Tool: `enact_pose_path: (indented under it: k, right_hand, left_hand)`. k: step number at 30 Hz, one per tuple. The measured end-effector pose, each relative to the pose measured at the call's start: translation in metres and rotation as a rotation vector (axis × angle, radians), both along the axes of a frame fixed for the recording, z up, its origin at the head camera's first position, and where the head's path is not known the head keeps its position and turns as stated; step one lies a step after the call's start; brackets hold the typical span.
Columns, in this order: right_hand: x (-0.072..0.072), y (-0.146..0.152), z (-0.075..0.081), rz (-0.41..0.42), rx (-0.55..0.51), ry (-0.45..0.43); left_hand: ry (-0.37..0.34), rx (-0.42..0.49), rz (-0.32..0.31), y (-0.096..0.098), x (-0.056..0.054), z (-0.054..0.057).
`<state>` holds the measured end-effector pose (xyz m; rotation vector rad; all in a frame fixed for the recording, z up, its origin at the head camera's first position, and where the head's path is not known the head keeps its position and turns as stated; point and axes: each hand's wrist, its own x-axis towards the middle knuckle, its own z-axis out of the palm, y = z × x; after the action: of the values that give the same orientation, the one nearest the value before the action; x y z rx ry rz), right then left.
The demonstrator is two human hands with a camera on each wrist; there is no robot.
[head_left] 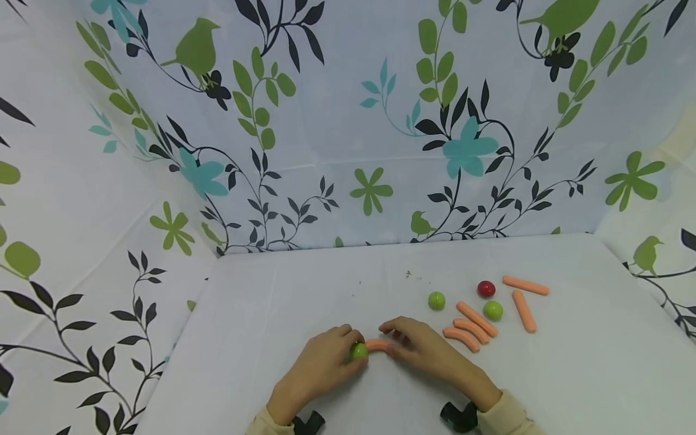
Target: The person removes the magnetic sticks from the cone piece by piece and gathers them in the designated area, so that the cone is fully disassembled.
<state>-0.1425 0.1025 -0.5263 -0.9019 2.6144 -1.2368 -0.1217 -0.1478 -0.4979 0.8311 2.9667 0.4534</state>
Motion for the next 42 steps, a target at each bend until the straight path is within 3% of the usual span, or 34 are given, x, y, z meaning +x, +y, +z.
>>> enact_pose_path:
  k: [10,19,25,31,37,42]
  right_hand:
    - [0.001,-0.003,-0.002,0.045,-0.026,0.068]
    - [0.0,0.002,0.002,0.092,-0.004,0.092]
    - [0.0,0.005,0.005,0.095,0.043,0.134]
    - [0.001,0.01,0.006,0.067,0.038,0.124]
    - [-0.001,0.016,0.007,0.016,0.072,0.124]
    - [-0.002,0.014,0.006,0.02,0.105,0.133]
  left_hand:
    - [0.063,0.02,-0.058,0.003,0.0,-0.003]
    - [-0.004,-0.006,-0.119,0.002,-0.002,0.004]
    - [0.015,-0.041,-0.154,0.001,-0.003,0.008]
    - [0.009,-0.049,-0.1,-0.001,-0.011,0.009]
    - [0.019,-0.01,-0.047,0.001,-0.029,0.007]
    - [0.025,0.011,0.004,0.004,-0.04,0.003]
